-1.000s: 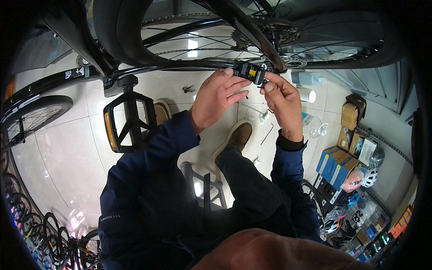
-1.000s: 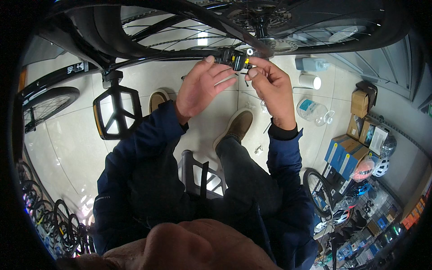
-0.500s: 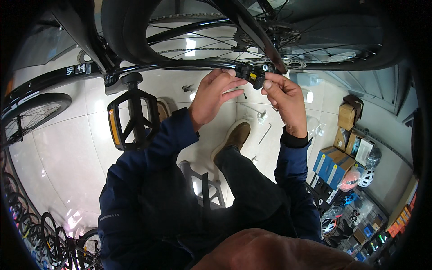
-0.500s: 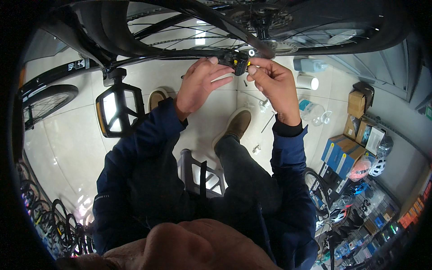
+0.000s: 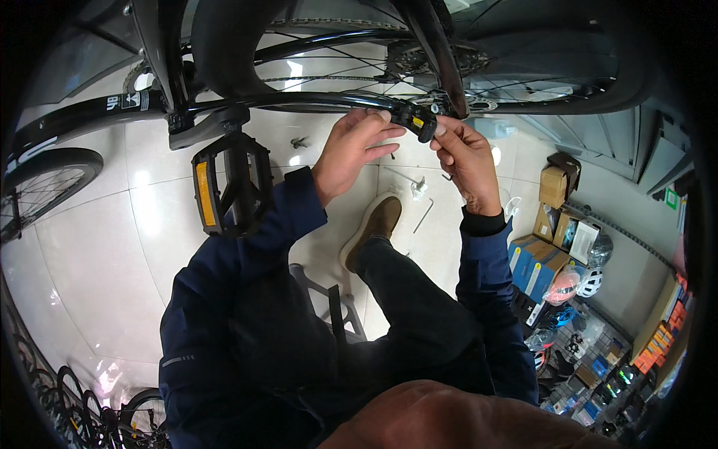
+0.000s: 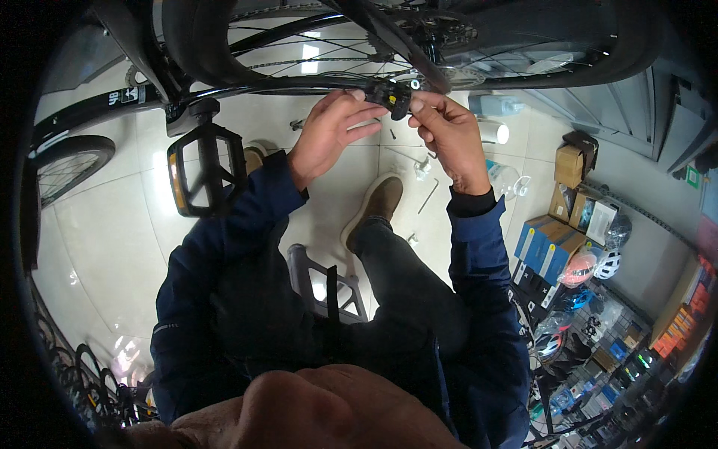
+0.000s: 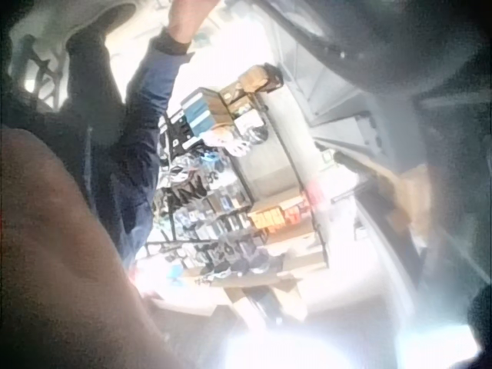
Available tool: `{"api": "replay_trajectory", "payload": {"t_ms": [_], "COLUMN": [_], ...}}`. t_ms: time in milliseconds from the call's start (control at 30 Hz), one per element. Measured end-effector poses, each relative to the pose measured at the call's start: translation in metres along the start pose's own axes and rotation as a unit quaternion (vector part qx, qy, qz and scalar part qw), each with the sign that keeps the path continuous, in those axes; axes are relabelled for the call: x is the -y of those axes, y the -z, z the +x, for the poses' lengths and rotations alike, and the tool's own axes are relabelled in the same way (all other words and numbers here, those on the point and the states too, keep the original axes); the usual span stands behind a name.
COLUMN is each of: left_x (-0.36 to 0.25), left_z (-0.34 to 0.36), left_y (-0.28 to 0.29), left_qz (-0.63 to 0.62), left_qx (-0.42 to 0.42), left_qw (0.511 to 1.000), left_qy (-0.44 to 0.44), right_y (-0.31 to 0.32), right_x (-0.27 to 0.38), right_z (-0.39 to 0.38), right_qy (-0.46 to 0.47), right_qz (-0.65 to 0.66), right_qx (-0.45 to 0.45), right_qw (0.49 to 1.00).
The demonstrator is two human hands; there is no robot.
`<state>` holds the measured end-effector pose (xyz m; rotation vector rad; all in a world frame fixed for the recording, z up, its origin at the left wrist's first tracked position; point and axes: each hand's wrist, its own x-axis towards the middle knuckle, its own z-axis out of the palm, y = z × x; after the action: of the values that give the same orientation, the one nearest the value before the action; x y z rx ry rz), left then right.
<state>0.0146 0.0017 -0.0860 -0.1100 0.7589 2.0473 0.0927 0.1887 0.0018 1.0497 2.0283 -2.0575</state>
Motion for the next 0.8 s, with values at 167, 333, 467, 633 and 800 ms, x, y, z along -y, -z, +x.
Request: {"api": "replay_trajectory", "payload": {"t_ms": [167,333,467,633,800], "left_x": [0.001,0.003,0.003,0.001,-0.003], "left_z": [0.001,0.003,0.004,-0.001,-0.004], "left_y": [0.003,0.005,0.0,-0.008,-0.008], "left_qz": [-0.013,-0.014,-0.018,-0.067,-0.103], "left_qx": [0.005,-0.007,-0.043,-0.078,-0.049], "left_qw": [1.0,1.0,0.999,0.995,0.993], "left_qy": [0.001,0.016,-0.009,-0.015,0.017], "right_y": [-0.002,-0.002,0.001,0.004,0.003], "right_x": [0.002,0.001,-0.002,-0.005,-0.012], "right_z": [-0.001,-0.001,-0.003,-0.003,0.001], "right_qy": [-0.014,-0.02,-0.04,-0.088,-0.107], "right_qz": [-0.02,-0.013,0.054,0.086,0.135], "right_qx": [-0.017,-0.022,-0.002,0.013,0.026], "right_qw": [1.0,0.999,0.998,0.992,0.985]}}
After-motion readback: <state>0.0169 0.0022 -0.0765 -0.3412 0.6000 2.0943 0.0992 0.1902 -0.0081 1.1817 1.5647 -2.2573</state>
